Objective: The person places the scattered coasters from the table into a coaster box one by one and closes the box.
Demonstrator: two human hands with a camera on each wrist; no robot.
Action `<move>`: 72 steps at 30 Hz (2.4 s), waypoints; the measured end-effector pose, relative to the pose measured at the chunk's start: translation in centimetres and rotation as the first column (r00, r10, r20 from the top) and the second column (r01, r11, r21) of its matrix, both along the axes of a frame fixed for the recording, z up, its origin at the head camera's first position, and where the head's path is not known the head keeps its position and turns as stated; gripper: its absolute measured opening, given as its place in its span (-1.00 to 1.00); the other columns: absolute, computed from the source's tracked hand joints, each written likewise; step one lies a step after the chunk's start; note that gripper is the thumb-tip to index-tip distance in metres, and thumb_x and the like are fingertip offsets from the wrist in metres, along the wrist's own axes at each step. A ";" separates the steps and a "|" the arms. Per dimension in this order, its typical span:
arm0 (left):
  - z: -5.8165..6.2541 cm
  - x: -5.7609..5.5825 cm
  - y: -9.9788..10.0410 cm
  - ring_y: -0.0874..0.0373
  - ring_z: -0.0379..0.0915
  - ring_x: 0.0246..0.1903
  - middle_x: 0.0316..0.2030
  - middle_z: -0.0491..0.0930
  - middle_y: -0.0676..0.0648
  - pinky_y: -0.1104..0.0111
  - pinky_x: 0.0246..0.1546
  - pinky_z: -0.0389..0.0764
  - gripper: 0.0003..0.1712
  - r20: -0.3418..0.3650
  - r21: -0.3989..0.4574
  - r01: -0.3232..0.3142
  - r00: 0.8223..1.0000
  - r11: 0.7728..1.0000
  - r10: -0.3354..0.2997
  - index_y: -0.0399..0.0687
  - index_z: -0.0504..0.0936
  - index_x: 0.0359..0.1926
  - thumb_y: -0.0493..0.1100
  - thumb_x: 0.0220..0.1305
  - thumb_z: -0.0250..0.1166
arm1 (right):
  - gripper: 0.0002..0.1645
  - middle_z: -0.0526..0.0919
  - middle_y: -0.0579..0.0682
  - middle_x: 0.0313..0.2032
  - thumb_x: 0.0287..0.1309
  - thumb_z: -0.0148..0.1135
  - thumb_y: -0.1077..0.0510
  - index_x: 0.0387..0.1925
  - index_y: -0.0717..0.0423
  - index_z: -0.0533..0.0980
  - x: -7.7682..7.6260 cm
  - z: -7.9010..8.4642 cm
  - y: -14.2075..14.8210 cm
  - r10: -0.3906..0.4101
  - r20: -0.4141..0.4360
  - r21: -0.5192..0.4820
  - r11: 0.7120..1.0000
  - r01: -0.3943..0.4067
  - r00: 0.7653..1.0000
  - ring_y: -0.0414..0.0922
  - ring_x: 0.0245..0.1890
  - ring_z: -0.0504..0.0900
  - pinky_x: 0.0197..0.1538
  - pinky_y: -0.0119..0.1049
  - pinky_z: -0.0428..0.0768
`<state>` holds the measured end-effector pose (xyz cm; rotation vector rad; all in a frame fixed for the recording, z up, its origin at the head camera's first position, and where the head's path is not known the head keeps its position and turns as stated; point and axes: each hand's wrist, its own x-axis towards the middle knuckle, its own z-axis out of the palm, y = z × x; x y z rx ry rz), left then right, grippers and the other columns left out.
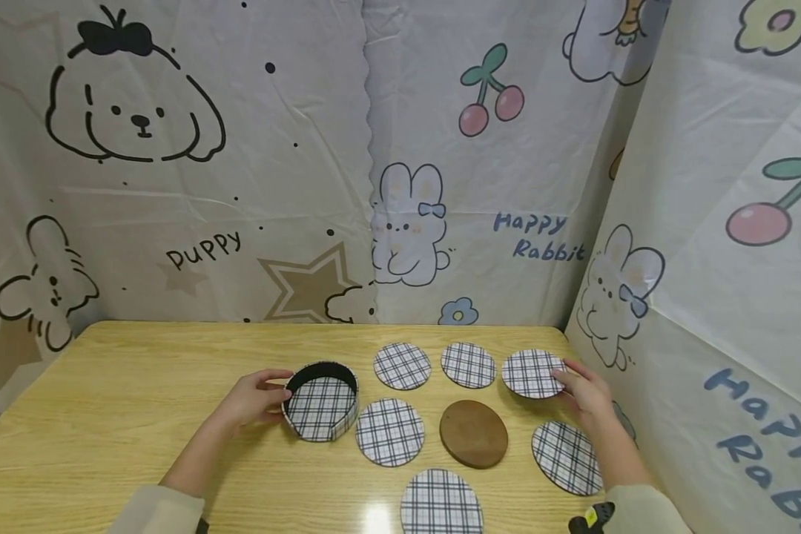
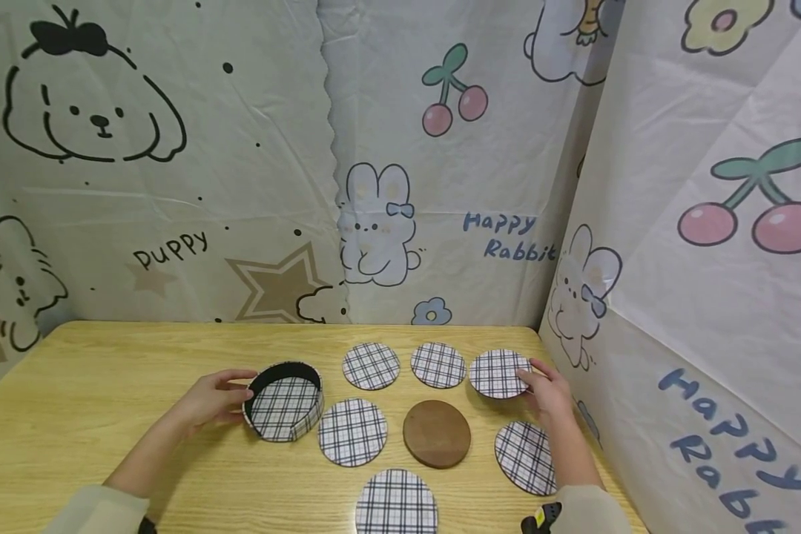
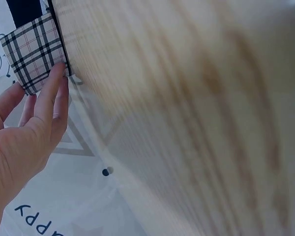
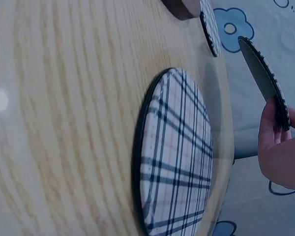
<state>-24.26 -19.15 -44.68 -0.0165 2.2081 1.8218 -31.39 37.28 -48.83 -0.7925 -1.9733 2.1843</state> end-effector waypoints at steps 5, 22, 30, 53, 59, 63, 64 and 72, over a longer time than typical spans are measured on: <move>-0.1 0.0 -0.1 -0.06 0.56 -0.09 0.13 0.34 -0.49 0.08 -0.14 0.62 -0.43 0.000 0.014 0.007 1.000 1.000 -0.007 -0.41 0.20 0.30 -0.31 0.32 0.10 | -0.13 0.47 -0.19 -0.14 0.03 0.35 0.21 0.37 0.04 0.19 1.2 2.3 -2.2 0.067 -0.024 0.014 0.998 -0.067 0.997 -0.35 -0.25 0.57 -0.13 -0.50 0.59; -0.4 -0.2 -0.3 0.01 0.57 -0.12 0.13 0.35 -0.47 0.15 -0.15 0.64 -0.40 0.012 0.027 0.009 1.000 1.000 -0.009 -0.39 0.19 0.31 -0.27 0.31 0.13 | -0.24 0.49 -0.21 -0.26 0.24 0.06 0.31 0.40 0.27 -0.01 4.7 8.2 -9.4 0.261 -0.113 -0.003 0.965 -0.263 0.959 -0.35 -0.33 0.55 -0.19 -0.50 0.57; -0.2 -0.1 -0.2 0.00 0.57 -0.13 0.13 0.34 -0.49 0.13 -0.14 0.63 -0.39 0.017 0.028 0.004 1.000 1.000 -0.005 -0.39 0.19 0.31 -0.28 0.30 0.13 | -0.28 0.46 -0.12 -0.19 0.24 0.07 0.30 0.38 0.27 0.04 4.8 8.4 -11.9 0.291 -0.124 0.011 0.956 -0.292 0.949 -0.33 -0.31 0.55 -0.20 -0.48 0.57; 0.0 0.3 0.1 -0.05 0.53 -0.05 0.16 0.32 -0.49 0.13 -0.12 0.62 -0.43 0.020 0.027 -0.023 1.000 0.999 0.022 -0.38 0.20 0.31 -0.31 0.32 0.09 | -0.44 0.47 -0.02 -0.19 0.18 0.14 0.33 0.22 0.27 0.28 4.9 8.2 -19.3 0.370 -0.148 0.042 0.929 -0.368 0.917 -0.26 -0.31 0.54 -0.27 -0.45 0.58; -0.1 0.2 0.1 -0.03 0.54 -0.07 0.17 0.31 -0.49 0.16 -0.15 0.63 -0.42 0.018 0.045 -0.017 1.000 0.999 0.016 -0.38 0.18 0.32 -0.31 0.33 0.08 | -0.49 0.48 0.02 -0.17 0.17 0.16 0.31 0.18 0.21 0.35 4.9 7.8 -21.0 0.377 -0.134 0.055 0.926 -0.373 0.916 -0.22 -0.28 0.54 -0.25 -0.41 0.59; -0.1 0.2 0.1 -0.03 0.54 -0.07 0.17 0.30 -0.49 0.16 -0.15 0.64 -0.43 0.015 0.044 -0.016 1.000 0.999 0.016 -0.39 0.18 0.31 -0.32 0.33 0.07 | -0.51 0.48 0.00 -0.20 0.17 0.16 0.31 0.16 0.19 0.37 4.9 7.6 -22.3 0.396 -0.138 0.055 0.918 -0.393 0.908 -0.21 -0.29 0.54 -0.25 -0.39 0.58; -0.1 0.2 0.1 -0.03 0.54 -0.08 0.17 0.31 -0.49 0.16 -0.15 0.64 -0.43 0.016 0.044 -0.020 1.000 0.999 0.019 -0.39 0.19 0.31 -0.32 0.32 0.08 | -0.51 0.48 0.00 -0.21 0.17 0.17 0.31 0.16 0.19 0.38 5.0 7.6 -22.6 0.402 -0.140 0.056 0.915 -0.399 0.905 -0.21 -0.30 0.53 -0.26 -0.39 0.58; -0.2 0.2 0.0 0.01 0.55 -0.11 0.11 0.37 -0.45 0.17 -0.16 0.64 -0.43 0.012 0.042 -0.016 1.000 0.999 0.015 -0.38 0.19 0.31 -0.30 0.32 0.08 | -0.53 0.41 -0.05 -0.27 0.15 0.19 0.30 0.13 0.20 0.41 5.3 7.4 -25.1 0.443 -0.161 0.032 0.896 -0.444 0.882 -0.21 -0.33 0.47 -0.31 -0.39 0.53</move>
